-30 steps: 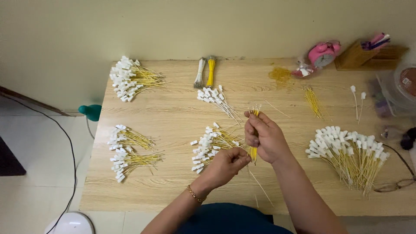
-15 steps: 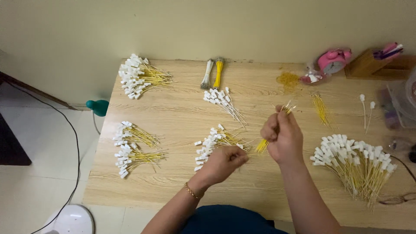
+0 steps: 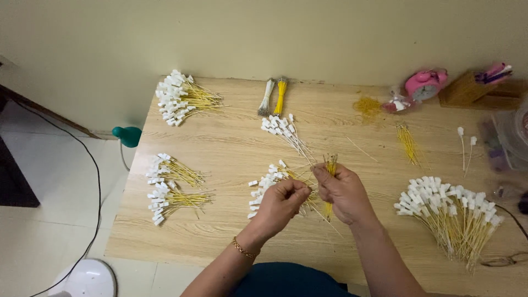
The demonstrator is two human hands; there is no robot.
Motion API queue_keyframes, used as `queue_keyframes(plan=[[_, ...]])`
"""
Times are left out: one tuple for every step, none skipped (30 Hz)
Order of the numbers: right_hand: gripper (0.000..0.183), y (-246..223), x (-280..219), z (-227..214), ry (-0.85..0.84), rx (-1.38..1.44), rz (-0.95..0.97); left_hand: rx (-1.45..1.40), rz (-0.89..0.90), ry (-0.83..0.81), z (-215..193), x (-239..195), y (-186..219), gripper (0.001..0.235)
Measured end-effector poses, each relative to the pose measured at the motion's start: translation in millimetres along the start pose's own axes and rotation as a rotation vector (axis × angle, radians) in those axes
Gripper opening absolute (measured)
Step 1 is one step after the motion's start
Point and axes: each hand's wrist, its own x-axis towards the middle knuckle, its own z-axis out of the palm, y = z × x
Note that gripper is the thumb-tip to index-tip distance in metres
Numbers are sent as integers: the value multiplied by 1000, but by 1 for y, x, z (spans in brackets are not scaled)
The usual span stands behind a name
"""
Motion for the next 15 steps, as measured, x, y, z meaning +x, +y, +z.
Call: queue_keyframes(plan=[[9,2,0,2,-1,0,1,-1,-1,1,0,-1,-1,11],[10,4,0,3,-12,17,-5,1,-9,0,0,-2,-3,10],[11,6,-1,5,-24,35,-10,2,-17,-1,1,-3,-4,10],[11,4,-4,7,-25,32,-11,-1,-15,0,0,-3,-6,10],[9,1,-7,9,-46,33,-8,-45,-16,13,-1,-3,-7,10],[6,-1,-10,11,-69,34,-2,-90,-17,28,-3,-3,-9,11],[6,0,-10,13,-72,31,-2,-94,-15,32,-3,-3,-8,11],[6,2,-11,14,-79,32,-21,-91,-5,36,-3,-4,-8,12],[6,4,-12,16,-85,34,-39,-89,5,41,-2,-5,-8,13],[6,2,-12,16,-88,30,-38,-92,5,43,-3,-6,-7,13],[6,0,-13,16,-84,1,-75,-76,32,24,-4,-7,-7,13],[8,-2,-13,16,-79,-27,-111,-59,58,5,-5,-8,-6,15],[8,-15,-14,18,-81,-29,-109,-61,57,8,-7,-6,-10,15],[12,-26,-16,19,-67,-28,-130,-122,65,18,-8,-5,-14,20],[15,-38,-18,20,-54,-28,-152,-183,72,28,-10,-5,-19,25]])
